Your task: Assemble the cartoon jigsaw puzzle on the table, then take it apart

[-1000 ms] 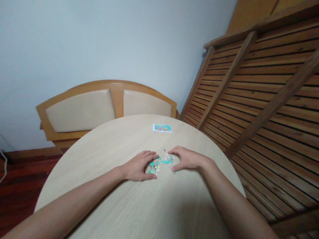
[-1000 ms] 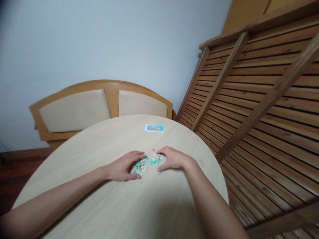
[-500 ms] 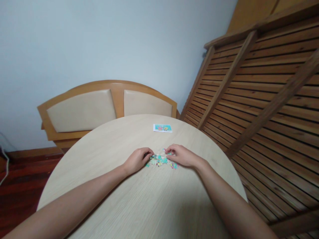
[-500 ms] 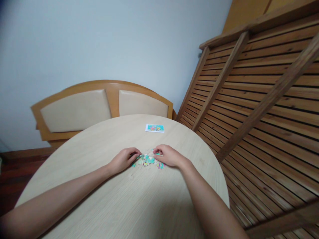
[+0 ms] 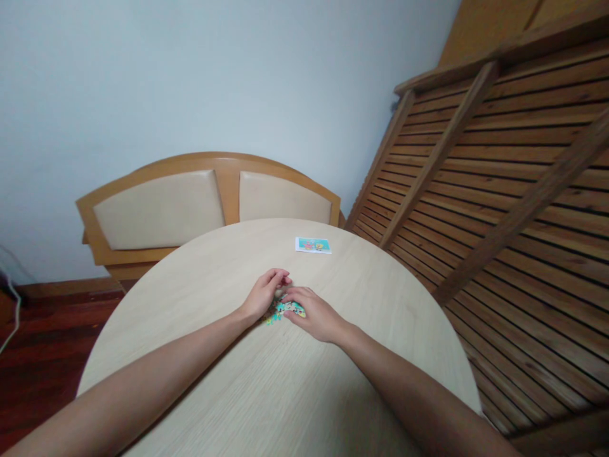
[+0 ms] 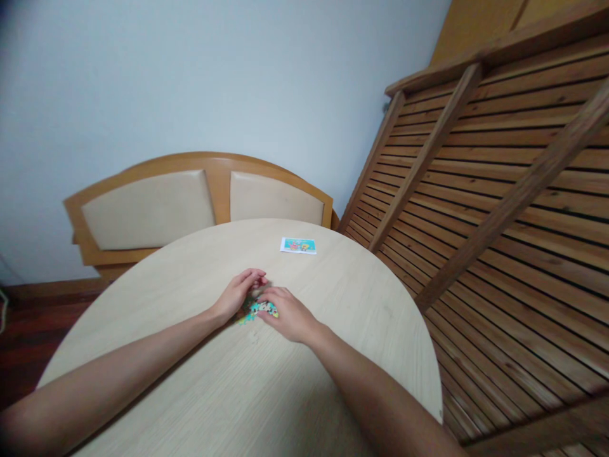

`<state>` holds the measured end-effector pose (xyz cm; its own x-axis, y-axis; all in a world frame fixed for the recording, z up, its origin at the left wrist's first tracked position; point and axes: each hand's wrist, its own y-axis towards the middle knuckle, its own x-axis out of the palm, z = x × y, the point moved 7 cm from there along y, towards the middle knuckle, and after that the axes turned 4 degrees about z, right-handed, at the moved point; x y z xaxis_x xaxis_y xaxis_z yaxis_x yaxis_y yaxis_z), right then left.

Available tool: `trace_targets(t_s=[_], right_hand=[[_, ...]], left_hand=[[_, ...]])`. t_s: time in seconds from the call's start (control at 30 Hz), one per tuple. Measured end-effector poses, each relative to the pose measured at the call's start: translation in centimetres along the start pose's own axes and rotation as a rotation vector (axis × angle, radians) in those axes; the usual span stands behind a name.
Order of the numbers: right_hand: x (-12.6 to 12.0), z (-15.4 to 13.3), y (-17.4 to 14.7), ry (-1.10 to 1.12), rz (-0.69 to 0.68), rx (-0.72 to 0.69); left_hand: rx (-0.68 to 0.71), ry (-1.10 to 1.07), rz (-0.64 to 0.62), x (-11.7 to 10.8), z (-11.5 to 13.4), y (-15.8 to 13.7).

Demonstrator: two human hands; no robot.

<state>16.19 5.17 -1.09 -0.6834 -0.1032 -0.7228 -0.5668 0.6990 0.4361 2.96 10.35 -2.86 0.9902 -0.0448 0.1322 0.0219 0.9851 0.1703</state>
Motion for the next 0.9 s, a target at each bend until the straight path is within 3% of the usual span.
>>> trace_targets(t_s=[0.1, 0.23, 0.3, 0.4, 0.5, 0.73, 0.9], right_hand=[[0.1, -0.6, 0.6, 0.107, 0.057, -0.024], [-0.9, 0.2, 0.4, 0.226, 0.157, 0.116], [-1.0, -0.1, -0.2, 0.144, 0.151, 0.146], [0.3, -0.9, -1.0, -0.090, 0.005, 0.182], [1.9, -1.6, -0.9, -0.184, -0.098, 0.191], [2.6, -2.2, 3.2, -0.168, 0.021, -0.002], [1.2, 0.3, 3.8, -0.243, 0.118, 0.113]], left_hand=[[0.004, -0.063, 0.020, -0.2, 0.1, 0.2], [-0.017, -0.142, 0.038, -0.7, -0.2, 0.5], [-0.030, -0.175, 0.046, -1.0, -0.3, 0.7], [-0.048, -0.206, 0.051, -1.4, -0.4, 1.0], [-0.076, -0.206, 0.043, -1.4, -0.6, 1.1], [-0.079, -0.125, 0.026, -1.7, -0.4, 1.3], [-0.008, 0.032, 0.003, -2.4, 0.2, 1.7]])
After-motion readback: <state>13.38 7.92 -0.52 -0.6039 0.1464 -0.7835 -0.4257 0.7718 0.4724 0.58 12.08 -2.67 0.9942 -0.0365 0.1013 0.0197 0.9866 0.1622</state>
